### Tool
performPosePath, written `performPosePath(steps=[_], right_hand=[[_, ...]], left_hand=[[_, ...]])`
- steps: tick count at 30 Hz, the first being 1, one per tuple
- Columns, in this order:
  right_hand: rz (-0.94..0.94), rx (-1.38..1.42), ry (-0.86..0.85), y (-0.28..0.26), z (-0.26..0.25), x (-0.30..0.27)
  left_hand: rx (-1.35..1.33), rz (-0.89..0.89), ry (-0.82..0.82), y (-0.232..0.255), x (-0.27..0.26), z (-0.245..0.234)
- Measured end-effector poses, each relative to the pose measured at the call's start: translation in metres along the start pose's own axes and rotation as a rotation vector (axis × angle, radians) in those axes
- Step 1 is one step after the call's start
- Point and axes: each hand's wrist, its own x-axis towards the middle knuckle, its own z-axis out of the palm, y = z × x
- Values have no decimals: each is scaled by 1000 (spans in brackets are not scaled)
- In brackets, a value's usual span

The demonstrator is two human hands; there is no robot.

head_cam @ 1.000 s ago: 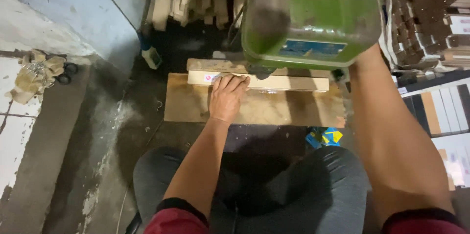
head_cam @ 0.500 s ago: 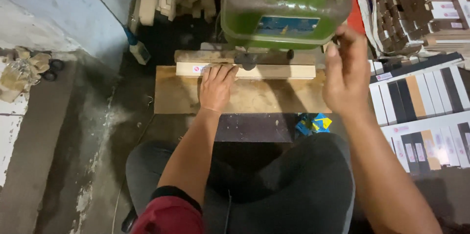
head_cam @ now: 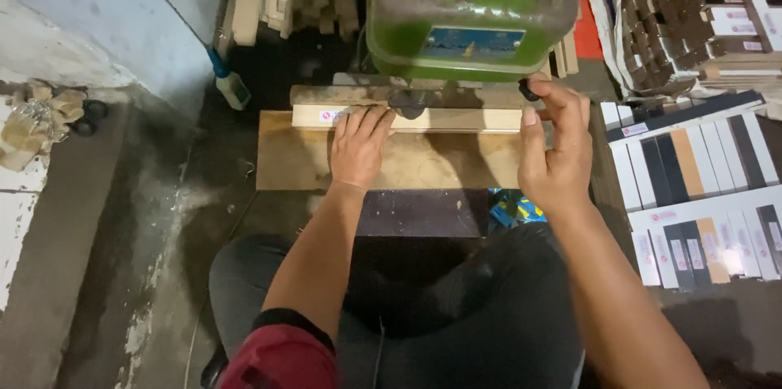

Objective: A worker uses a specialized punching machine to create holes in long, thin strips of material, likely for assembly or construction.

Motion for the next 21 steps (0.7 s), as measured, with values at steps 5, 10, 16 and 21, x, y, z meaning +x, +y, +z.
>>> performPosePath(steps=[5,10,16,21], right_hand=[[6,-7,14,-3,2,2],[-97,-118,58,11,-2,12],[-193,-205,45,27,-14,39],[-122,-67,57,28,-20,70]], left_hand=[[-18,-6,-45,-3,-4,6],[21,48,-29,-9,-9,22],[158,90,-133,1,3,-5],[181,107,-128,0,3,-3]])
